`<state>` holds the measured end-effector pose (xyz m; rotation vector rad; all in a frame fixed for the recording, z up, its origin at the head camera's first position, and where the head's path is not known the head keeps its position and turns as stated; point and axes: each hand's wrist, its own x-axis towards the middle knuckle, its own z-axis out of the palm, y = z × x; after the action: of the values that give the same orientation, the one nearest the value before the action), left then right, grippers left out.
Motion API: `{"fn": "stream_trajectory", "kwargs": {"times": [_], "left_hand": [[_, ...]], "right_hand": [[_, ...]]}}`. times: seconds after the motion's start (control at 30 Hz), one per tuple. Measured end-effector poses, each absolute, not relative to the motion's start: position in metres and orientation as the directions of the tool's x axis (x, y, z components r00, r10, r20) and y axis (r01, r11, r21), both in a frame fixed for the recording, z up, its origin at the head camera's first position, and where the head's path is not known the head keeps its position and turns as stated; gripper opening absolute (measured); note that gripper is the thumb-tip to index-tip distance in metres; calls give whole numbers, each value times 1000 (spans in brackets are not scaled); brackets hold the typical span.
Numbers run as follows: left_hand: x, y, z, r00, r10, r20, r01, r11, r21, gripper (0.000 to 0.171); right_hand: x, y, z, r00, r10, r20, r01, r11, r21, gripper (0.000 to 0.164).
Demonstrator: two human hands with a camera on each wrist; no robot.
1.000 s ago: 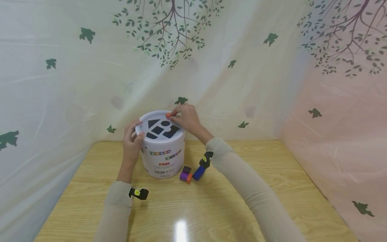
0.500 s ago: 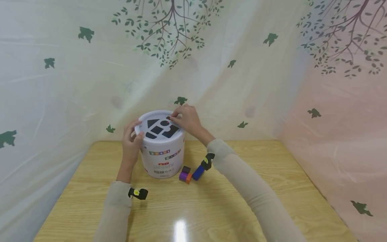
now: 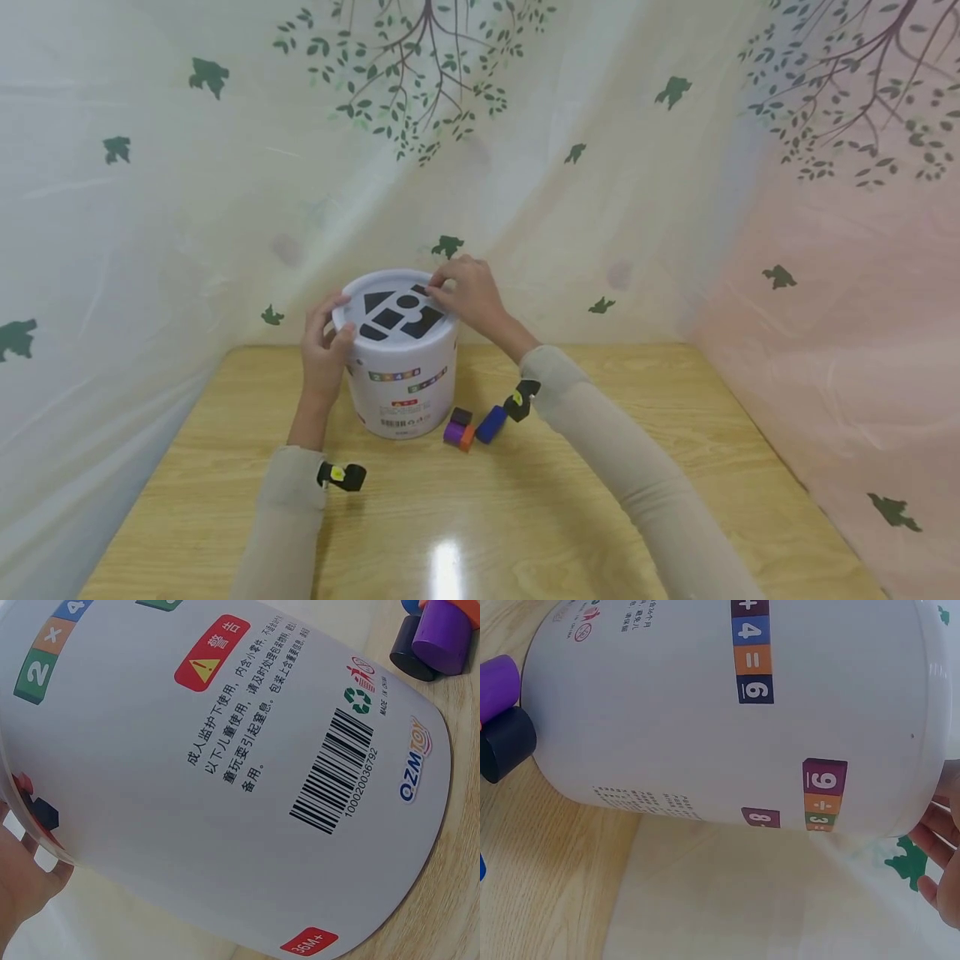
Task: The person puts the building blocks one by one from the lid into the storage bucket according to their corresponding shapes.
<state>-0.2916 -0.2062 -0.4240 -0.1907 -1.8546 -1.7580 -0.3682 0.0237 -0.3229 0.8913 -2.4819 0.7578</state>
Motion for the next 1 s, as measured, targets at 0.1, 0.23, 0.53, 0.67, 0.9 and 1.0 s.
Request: {"fn": "stream_trajectory", "kwargs": {"times": [0.1, 0.23, 0.53, 0.67, 0.9, 1.0], "left_hand": [[-291, -206, -422, -827, -276, 491, 476, 123, 871, 54], [-291, -205, -420, -821, -277, 499, 486, 118, 866, 54], [-290, -205, -416, -817, -282, 502, 494, 104, 863, 52], [-288, -204, -415, -821, -283, 496, 487, 105, 867, 52], [-289, -205, -418, -827, -278, 489, 476, 117, 872, 52], [-289, -205, -419, -829, -280, 485, 473, 112, 874, 52]], "right_hand": [[-367, 28, -322, -714, -450, 537, -679, 634, -372, 14], [-364, 36, -322, -691, -441, 573, -701, 603, -380, 13], [-362, 61, -328, -666, -421, 616, -717, 588, -374, 12], [-359, 76, -336, -641, -410, 649, -734, 575, -361, 10], [-352, 100, -356, -663, -431, 612, -721, 588, -367, 8], [-349, 108, -366, -684, -462, 564, -708, 606, -362, 7]]}}
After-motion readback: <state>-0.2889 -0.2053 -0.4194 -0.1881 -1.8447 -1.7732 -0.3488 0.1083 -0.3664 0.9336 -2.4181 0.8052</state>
